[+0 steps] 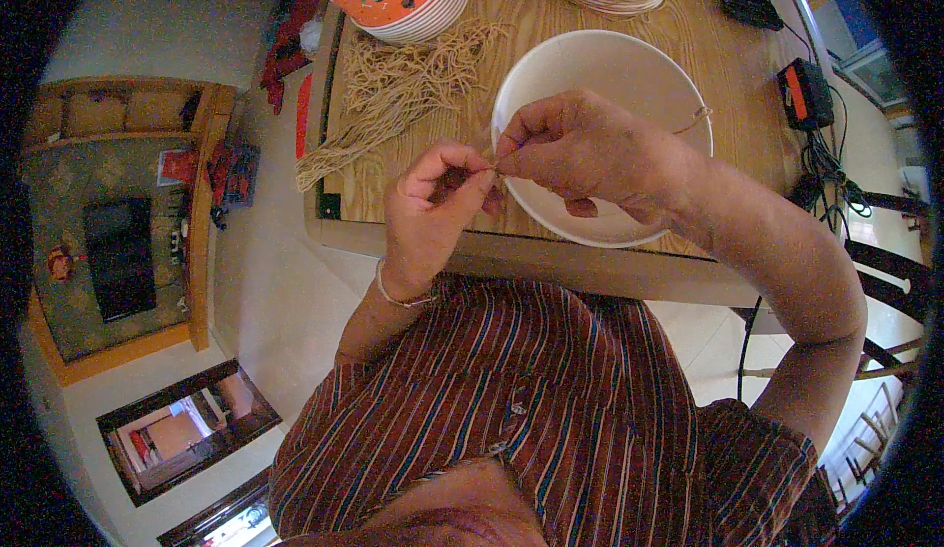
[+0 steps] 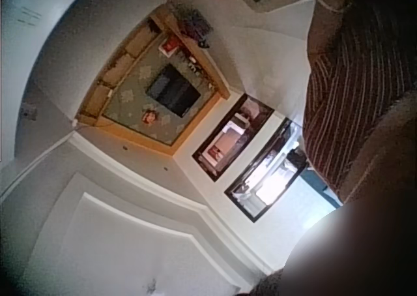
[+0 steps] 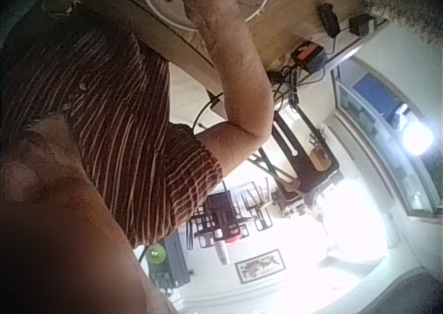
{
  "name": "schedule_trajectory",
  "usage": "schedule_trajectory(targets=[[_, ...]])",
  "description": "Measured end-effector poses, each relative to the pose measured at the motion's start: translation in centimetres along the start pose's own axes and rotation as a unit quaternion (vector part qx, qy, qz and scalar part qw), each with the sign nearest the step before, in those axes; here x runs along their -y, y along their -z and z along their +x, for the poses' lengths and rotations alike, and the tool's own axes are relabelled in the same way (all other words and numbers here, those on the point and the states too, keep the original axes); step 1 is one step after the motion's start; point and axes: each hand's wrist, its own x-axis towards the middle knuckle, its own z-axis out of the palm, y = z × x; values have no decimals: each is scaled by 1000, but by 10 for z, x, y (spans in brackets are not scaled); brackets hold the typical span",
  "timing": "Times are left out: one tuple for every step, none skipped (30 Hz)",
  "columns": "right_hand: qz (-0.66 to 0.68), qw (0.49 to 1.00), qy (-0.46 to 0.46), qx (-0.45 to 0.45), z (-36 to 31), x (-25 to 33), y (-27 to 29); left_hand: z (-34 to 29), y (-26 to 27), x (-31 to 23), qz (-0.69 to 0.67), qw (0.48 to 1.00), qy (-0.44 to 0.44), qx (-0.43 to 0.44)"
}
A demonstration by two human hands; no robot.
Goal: The person is tying thin straw-like strings into small loops or knots over a white bowl on a wooden table.
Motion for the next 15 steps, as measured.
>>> schedule_trajectory(targets=[[0,1000,0,-2,0,0,0,0,0,0,-20,999,30,6],[0,1000,1,-5,0,-1,0,1,1,-1,-39,997,61,13],[0,1000,1,-5,1,-2,1,2,1,0,-39,997,61,14],[-12,1000,10,-4,1,-5,2,2,2,0,-49,996,78,21],[-24,1000,20,-2,2,-6,2,2,2,1,-58,993,96,27],[-24,1000,20,-2,2,-7,2,3,2,1,-58,993,96,27],[-43,999,29,-11,2,-7,1,3,2,2,-84,991,103,30],[-61,997,39,-21,2,-8,0,3,2,4,-109,987,110,33],[-61,997,39,-21,2,-9,0,3,3,6,-109,987,110,33],[-83,994,66,-27,2,-11,0,4,4,10,-120,985,114,43],[-106,989,93,-33,2,-12,0,5,5,13,-130,983,118,52],[-107,989,93,-32,2,-13,-1,5,6,14,-130,983,117,51],[-122,982,138,-40,2,-14,-2,5,5,16,-151,980,115,52],[-137,972,183,-48,2,-15,-2,5,5,16,-171,977,113,53],[-137,972,183,-47,1,-18,-3,5,4,16,-171,977,113,52]])
